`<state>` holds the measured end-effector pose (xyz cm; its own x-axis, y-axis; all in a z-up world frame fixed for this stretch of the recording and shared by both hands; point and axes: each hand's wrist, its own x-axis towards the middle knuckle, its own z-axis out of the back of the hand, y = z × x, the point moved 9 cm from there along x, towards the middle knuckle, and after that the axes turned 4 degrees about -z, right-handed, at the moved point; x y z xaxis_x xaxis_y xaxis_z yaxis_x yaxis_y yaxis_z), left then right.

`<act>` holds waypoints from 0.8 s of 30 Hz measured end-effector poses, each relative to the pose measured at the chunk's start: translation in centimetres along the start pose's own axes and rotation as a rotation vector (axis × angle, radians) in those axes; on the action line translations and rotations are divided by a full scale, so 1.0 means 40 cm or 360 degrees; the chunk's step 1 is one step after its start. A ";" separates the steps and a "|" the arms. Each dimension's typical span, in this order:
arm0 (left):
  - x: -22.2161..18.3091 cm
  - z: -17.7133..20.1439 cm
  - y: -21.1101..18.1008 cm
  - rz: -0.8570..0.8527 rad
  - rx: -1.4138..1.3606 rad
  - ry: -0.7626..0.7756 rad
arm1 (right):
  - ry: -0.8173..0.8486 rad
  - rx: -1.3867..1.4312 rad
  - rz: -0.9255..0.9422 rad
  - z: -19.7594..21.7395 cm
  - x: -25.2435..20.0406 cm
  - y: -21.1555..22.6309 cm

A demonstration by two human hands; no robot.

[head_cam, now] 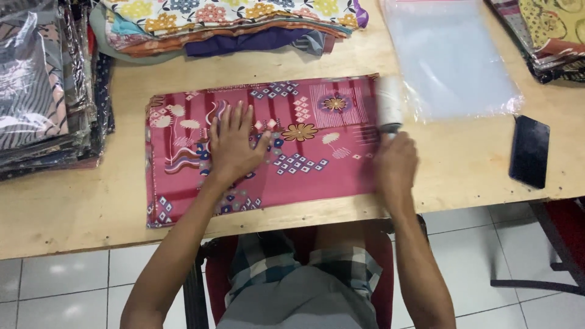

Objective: The person unfolds a piece of patterned pink fabric on a wooden table and uses a lint roller to clean both sides of it.

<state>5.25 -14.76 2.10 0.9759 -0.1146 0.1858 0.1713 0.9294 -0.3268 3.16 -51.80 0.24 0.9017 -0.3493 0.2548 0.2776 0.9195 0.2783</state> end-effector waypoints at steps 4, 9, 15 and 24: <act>0.053 -0.016 0.055 0.0083 -0.0053 -0.0022 | 0.0151 0.0050 0.0458 -0.005 -0.093 0.260; 0.060 -0.005 0.052 0.0063 0.0082 0.0020 | 0.0209 0.0212 0.0738 -0.050 -0.174 0.462; 0.058 -0.014 0.063 0.0078 0.0102 0.0016 | -0.0158 -0.0190 0.0836 -0.143 -0.084 0.335; 0.060 -0.031 0.074 0.0079 -0.0002 0.0041 | -0.0458 -0.0695 0.0633 -0.124 0.120 0.059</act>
